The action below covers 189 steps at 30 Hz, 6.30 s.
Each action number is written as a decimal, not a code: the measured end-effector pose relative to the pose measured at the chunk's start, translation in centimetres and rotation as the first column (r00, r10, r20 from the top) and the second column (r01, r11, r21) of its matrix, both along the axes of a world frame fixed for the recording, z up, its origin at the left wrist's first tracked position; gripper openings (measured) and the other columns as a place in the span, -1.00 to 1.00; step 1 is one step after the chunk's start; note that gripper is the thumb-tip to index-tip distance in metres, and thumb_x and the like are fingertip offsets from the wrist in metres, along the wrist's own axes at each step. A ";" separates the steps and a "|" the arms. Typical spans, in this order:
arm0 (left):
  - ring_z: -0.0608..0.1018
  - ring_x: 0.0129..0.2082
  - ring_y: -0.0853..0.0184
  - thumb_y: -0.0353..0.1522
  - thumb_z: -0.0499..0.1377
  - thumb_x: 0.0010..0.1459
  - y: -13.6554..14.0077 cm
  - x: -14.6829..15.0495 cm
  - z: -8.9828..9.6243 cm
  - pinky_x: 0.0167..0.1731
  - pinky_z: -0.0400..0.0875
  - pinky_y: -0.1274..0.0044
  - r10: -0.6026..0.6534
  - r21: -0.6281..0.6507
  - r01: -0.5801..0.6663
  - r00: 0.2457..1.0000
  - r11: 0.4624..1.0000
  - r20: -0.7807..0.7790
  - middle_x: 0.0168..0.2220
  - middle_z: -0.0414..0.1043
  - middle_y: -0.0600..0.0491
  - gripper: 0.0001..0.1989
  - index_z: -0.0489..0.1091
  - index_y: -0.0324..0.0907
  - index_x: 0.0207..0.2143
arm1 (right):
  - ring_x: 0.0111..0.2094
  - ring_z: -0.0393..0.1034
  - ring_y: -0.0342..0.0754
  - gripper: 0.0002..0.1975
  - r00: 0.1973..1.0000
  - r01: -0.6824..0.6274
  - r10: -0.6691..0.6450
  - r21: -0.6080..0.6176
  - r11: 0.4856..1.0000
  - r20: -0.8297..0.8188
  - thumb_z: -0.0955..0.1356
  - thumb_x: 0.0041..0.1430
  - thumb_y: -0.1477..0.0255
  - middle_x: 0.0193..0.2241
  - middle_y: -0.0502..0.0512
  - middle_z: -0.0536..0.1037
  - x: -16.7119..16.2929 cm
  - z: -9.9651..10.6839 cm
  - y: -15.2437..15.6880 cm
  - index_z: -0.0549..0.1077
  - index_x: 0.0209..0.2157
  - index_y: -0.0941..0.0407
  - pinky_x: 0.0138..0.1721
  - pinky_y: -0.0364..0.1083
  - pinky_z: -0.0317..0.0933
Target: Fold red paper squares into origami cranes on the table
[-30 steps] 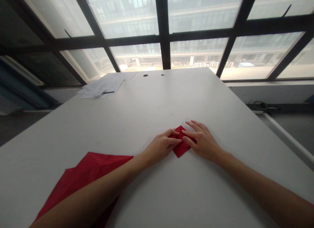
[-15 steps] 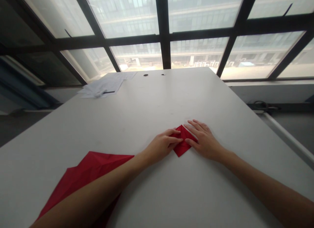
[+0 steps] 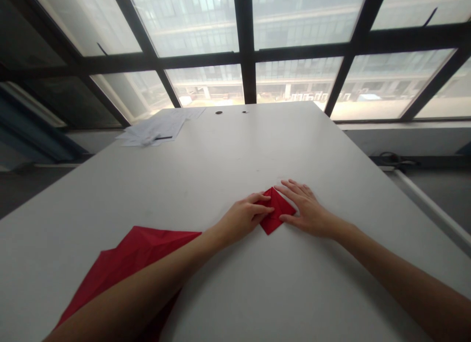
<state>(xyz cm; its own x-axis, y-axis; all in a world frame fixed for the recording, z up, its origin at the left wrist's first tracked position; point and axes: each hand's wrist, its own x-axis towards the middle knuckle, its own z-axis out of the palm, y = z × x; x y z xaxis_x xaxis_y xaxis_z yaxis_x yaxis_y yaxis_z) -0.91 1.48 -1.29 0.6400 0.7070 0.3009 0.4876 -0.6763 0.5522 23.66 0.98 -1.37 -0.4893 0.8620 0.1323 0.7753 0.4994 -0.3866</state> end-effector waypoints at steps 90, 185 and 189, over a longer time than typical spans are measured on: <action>0.18 0.36 0.02 -0.05 0.07 0.32 -4.7 1.7 0.8 0.30 0.17 0.20 0.108 0.252 0.018 0.872 0.968 -0.478 0.34 0.10 -0.29 -0.32 0.14 -0.33 0.30 | 0.42 -0.24 0.17 -0.44 0.983 -0.061 0.041 0.107 0.992 0.181 0.01 0.46 0.17 0.38 0.18 0.08 -1.9 -0.2 -0.6 0.06 0.38 0.06 0.29 0.48 -0.46; 0.55 -0.06 0.26 -0.32 0.20 0.29 -0.1 0.4 1.1 0.06 0.34 0.34 0.192 0.188 -0.171 0.977 0.967 -0.098 -0.08 0.58 0.05 -0.87 0.56 -0.04 -0.19 | -0.11 0.44 0.03 -0.64 0.963 0.135 -0.073 0.230 0.964 -0.260 0.25 0.10 0.70 -0.19 0.09 0.62 0.0 -0.5 0.9 0.57 -0.22 0.08 0.04 0.06 0.19; 0.57 -0.05 0.26 -0.36 0.09 0.35 -0.1 0.3 1.0 0.15 0.27 0.26 0.169 0.252 -0.122 0.970 0.960 -0.176 -0.05 0.58 0.03 -0.80 0.54 -0.06 -0.13 | -0.03 0.42 0.03 -0.58 0.946 0.101 -0.023 0.227 0.969 -0.323 0.23 0.10 0.71 -0.03 0.08 0.60 0.2 -1.0 1.3 0.60 -0.20 0.07 0.08 0.07 0.26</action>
